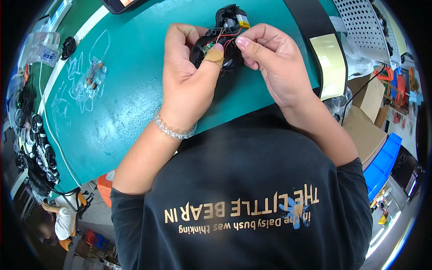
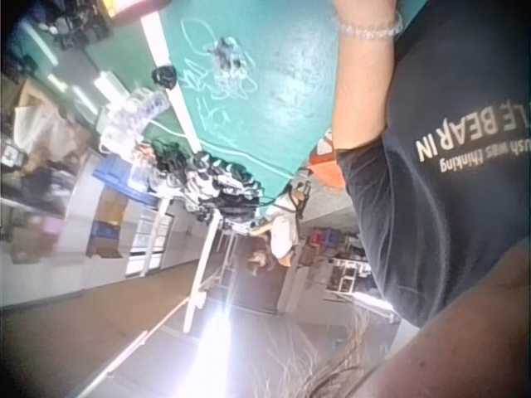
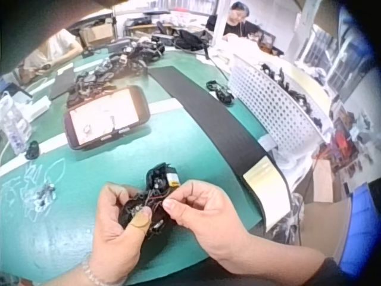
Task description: The person assembles small electronic devices by inserting batteries and connecting wires. They handle the devices one at a time, placing completed units into a white basket and picking up new ones from a pile on the table.
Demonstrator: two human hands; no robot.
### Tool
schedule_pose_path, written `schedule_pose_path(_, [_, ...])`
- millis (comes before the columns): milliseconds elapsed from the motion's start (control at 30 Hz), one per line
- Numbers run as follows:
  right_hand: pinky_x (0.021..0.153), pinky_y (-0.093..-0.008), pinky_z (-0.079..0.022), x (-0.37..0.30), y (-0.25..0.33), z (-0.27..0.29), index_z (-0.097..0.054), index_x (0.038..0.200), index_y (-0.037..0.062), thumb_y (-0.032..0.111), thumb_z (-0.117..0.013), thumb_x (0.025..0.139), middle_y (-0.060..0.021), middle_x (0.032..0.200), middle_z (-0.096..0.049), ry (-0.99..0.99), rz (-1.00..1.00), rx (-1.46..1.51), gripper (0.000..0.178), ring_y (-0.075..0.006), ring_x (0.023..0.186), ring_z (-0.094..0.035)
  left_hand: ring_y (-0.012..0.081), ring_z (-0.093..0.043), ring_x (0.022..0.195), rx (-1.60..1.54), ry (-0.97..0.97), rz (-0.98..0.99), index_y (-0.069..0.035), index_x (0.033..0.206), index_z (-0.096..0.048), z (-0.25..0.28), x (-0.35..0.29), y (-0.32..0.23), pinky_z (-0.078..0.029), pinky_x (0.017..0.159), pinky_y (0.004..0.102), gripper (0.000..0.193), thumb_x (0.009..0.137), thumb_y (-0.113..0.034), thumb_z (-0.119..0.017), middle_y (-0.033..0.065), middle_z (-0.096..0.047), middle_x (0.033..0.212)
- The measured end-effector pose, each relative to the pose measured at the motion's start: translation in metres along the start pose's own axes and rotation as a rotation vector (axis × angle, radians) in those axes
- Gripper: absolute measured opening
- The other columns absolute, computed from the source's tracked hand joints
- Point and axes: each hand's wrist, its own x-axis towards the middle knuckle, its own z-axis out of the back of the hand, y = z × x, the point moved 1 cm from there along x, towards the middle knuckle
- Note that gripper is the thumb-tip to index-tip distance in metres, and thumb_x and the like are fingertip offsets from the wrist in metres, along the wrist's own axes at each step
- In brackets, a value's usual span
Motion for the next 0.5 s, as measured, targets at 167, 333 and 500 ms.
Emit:
schedule_pose_path(167, [0.055, -0.0189, -0.037, -0.0031, -0.002, -0.005, -0.059, 0.082, 0.0038, 0.013, -0.064, 0.082, 0.0015, 0.069, -0.054, -0.041, -0.094, 0.178, 0.011, -0.0045, 0.06, -0.046, 0.0089, -0.042, 0.084, -0.137, 0.009, 0.009, -0.006, 0.092, -0.037, -0.0005, -0.0017, 0.0019, -0.04, 0.075, 0.0238, 0.023, 0.081, -0.004, -0.058, 0.0053, -0.044, 0.097])
schedule_pose_path(333, [0.056, -0.0195, -0.037, -0.0036, 0.0014, -0.006, -0.059, 0.081, 0.0047, 0.014, -0.064, 0.082, 0.0022, 0.068, -0.053, -0.051, -0.171, 0.272, 0.011, -0.005, 0.06, -0.047, 0.0087, -0.042, 0.083, -0.148, 0.009, -0.002, -0.006, 0.092, -0.037, -0.0007, -0.0024, 0.0019, -0.04, 0.075, 0.0234, 0.024, 0.082, -0.003, -0.058, 0.0056, -0.044, 0.097])
schedule_pose_path(500, [0.056, -0.0193, -0.037, -0.0035, 0.0, -0.0072, -0.059, 0.081, 0.0053, 0.014, -0.065, 0.082, 0.0032, 0.068, -0.053, -0.054, -0.136, 0.241, 0.011, -0.0045, 0.06, -0.046, 0.0089, -0.042, 0.077, -0.092, 0.005, -0.065, -0.004, 0.091, -0.035, -0.0008, -0.0001, 0.0037, -0.042, 0.067, 0.0235, 0.024, 0.082, -0.005, -0.057, 0.0058, -0.044, 0.089])
